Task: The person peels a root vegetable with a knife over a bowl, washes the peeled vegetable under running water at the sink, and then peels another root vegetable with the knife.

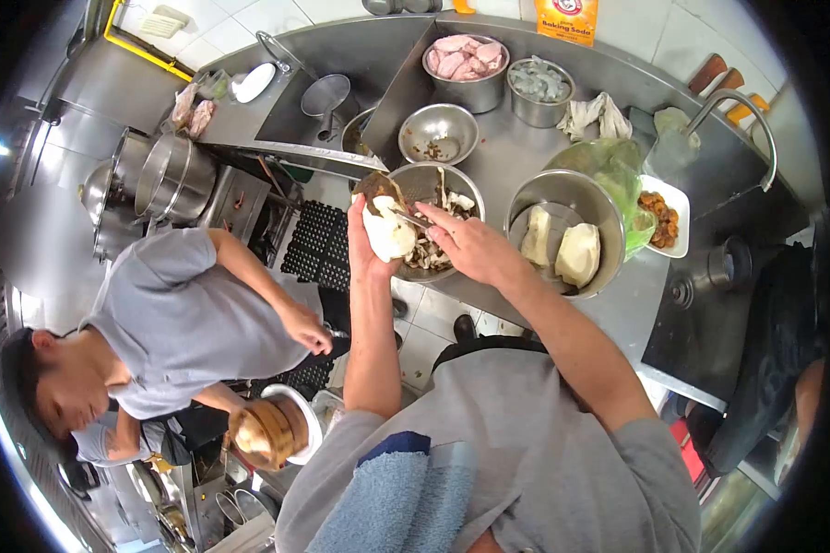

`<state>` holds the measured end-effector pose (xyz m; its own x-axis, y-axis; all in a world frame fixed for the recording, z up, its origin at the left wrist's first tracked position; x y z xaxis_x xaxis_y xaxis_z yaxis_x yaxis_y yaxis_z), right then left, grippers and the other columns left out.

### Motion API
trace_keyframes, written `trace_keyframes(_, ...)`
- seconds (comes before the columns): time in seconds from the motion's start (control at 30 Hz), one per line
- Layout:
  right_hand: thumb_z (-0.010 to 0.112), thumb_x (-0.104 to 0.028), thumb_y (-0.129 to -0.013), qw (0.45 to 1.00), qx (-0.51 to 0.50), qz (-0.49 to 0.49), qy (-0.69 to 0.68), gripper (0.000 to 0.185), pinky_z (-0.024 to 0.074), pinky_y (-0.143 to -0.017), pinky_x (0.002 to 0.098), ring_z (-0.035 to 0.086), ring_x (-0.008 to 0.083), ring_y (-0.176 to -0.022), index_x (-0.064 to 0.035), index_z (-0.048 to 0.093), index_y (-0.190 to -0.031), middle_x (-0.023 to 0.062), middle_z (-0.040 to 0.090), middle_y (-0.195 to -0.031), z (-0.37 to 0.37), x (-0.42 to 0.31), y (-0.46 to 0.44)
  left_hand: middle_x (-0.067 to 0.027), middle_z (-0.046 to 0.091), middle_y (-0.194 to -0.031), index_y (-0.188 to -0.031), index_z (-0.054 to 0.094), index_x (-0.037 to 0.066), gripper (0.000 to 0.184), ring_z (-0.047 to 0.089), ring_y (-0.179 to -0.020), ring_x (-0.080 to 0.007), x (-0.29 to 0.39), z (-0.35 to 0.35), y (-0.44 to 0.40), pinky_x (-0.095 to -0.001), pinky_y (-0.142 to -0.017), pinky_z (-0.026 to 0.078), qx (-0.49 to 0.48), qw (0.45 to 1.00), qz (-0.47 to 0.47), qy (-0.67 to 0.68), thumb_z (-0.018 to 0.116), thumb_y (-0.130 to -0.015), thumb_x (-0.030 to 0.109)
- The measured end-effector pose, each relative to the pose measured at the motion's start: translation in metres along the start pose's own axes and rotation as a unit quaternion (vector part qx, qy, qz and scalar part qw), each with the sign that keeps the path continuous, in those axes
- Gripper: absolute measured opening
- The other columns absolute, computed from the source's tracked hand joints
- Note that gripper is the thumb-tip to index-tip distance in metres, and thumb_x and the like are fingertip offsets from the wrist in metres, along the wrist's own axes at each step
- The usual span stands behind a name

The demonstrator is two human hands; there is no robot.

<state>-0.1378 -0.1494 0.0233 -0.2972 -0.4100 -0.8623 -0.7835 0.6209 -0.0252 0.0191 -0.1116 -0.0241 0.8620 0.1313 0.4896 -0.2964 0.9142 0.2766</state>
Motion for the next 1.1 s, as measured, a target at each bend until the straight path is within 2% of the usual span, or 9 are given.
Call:
trace_keyframes(0.07, 0.044, -0.028, -0.103, 0.999, -0.029, 0.014, 0.017, 0.044, 0.0501, -0.088, 0.0484, 0.064, 0.0443, -0.097, -0.0182, 0.045, -0.146, 0.0254, 0.066, -0.112, -0.006, -0.006, 0.0, -0.0114, 0.071, -0.103, -0.115, 0.063, 0.006, 0.039, 0.069, -0.089, -0.0253, 0.001, -0.003, -0.001, -0.038, -0.082, 0.058, 0.013, 1.0, 0.021, -0.01, 0.055, -0.097, 0.04)
trace_keyframes(0.4, 0.048, -0.024, -0.1, 0.99, 0.015, -0.134, -0.037, 0.041, 0.0507, -0.082, 0.0524, 0.065, 0.045, -0.089, -0.0126, 0.052, -0.139, 0.0275, 0.067, -0.1, -0.006, -0.016, -0.016, -0.0108, 0.071, -0.105, -0.115, 0.064, 0.005, 0.04, 0.07, -0.092, -0.0243, 0.002, 0.009, 0.011, -0.0391, -0.082, 0.058, -0.009, 0.999, 0.048, -0.006, 0.052, -0.096, 0.038)
trace_keyframes(0.5, 0.049, -0.024, -0.1, 0.994, -0.027, -0.099, -0.034, 0.041, 0.0517, -0.079, 0.0518, 0.066, 0.0448, -0.084, -0.0122, 0.052, -0.139, 0.0272, 0.068, -0.093, -0.014, -0.022, -0.013, -0.0124, 0.071, -0.104, -0.115, 0.063, 0.003, 0.043, 0.07, -0.092, -0.0252, 0.004, 0.017, 0.018, -0.039, -0.082, 0.058, 0.008, 0.997, 0.078, 0.005, 0.051, -0.096, 0.04)
trace_keyframes(0.6, 0.049, -0.023, -0.099, 0.981, 0.026, -0.182, -0.057, 0.041, 0.0526, -0.072, 0.0523, 0.066, 0.0437, -0.077, -0.0129, 0.052, -0.139, 0.0263, 0.067, -0.083, -0.017, -0.029, -0.011, -0.0132, 0.071, -0.105, -0.115, 0.063, 0.003, 0.042, 0.069, -0.093, -0.026, 0.013, 0.024, 0.02, -0.0393, -0.082, 0.058, -0.02, 0.993, 0.111, -0.029, 0.05, -0.097, 0.039)
trace_keyframes(0.73, 0.05, -0.023, -0.099, 0.991, 0.019, -0.135, 0.02, 0.042, 0.053, -0.066, 0.0529, 0.066, 0.0423, -0.07, -0.0144, 0.052, -0.14, 0.0246, 0.067, -0.076, -0.021, -0.032, -0.015, -0.0105, 0.071, -0.105, -0.115, 0.064, 0.006, 0.04, 0.07, -0.091, -0.0245, 0.011, 0.031, 0.028, -0.0391, -0.082, 0.058, 0.037, 0.993, 0.109, 0.013, 0.051, -0.097, 0.039)
trace_keyframes(0.8, 0.049, -0.024, -0.1, 0.988, 0.034, -0.14, 0.052, 0.042, 0.0531, -0.063, 0.0525, 0.067, 0.0416, -0.068, -0.0152, 0.052, -0.14, 0.0238, 0.067, -0.074, -0.029, -0.042, -0.014, -0.0081, 0.072, -0.103, -0.113, 0.064, 0.007, 0.037, 0.07, -0.089, -0.0232, 0.008, 0.03, 0.027, -0.0378, -0.079, 0.059, 0.017, 0.994, 0.108, 0.01, 0.052, -0.097, 0.039)
trace_keyframes(1.0, 0.048, -0.025, -0.1, 0.983, 0.036, -0.162, 0.084, 0.042, 0.0543, -0.063, 0.0503, 0.067, 0.04, -0.066, -0.0167, 0.051, -0.141, 0.0229, 0.067, -0.073, -0.024, -0.039, -0.024, -0.0074, 0.072, -0.101, -0.109, 0.065, 0.007, 0.036, 0.07, -0.085, -0.0225, -0.013, 0.027, 0.033, -0.037, -0.077, 0.06, 0.045, 0.994, 0.07, 0.065, 0.055, -0.095, 0.039)
trace_keyframes(1.03, 0.047, -0.025, -0.1, 0.984, 0.028, -0.147, 0.1, 0.041, 0.055, -0.065, 0.0499, 0.068, 0.0408, -0.07, -0.0162, 0.052, -0.14, 0.0238, 0.068, -0.076, -0.022, -0.034, -0.029, -0.0102, 0.073, -0.104, -0.111, 0.068, 0.006, 0.038, 0.071, -0.09, -0.0238, -0.02, 0.03, 0.035, -0.0376, -0.085, 0.059, 0.02, 0.995, 0.048, 0.081, 0.06, -0.094, 0.039)
trace_keyframes(1.1, 0.048, -0.025, -0.101, 0.988, 0.046, -0.131, 0.064, 0.04, 0.0537, -0.068, 0.0507, 0.067, 0.0427, -0.078, -0.0143, 0.053, -0.139, 0.0265, 0.067, -0.087, -0.027, -0.021, -0.04, -0.0126, 0.072, -0.105, -0.118, 0.064, 0.004, 0.046, 0.071, -0.089, -0.0269, -0.033, 0.032, 0.04, -0.0405, -0.082, 0.06, 0.0, 0.997, 0.021, 0.069, 0.055, -0.095, 0.043)
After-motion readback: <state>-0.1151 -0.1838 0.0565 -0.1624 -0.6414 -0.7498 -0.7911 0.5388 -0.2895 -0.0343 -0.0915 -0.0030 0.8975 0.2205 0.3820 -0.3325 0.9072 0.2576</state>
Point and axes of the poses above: each hand's wrist, its own y-axis away from the middle knuckle, its own z-axis out of the palm, x = y × z, the point moved 8 cm from there along -y, towards the middle knuckle
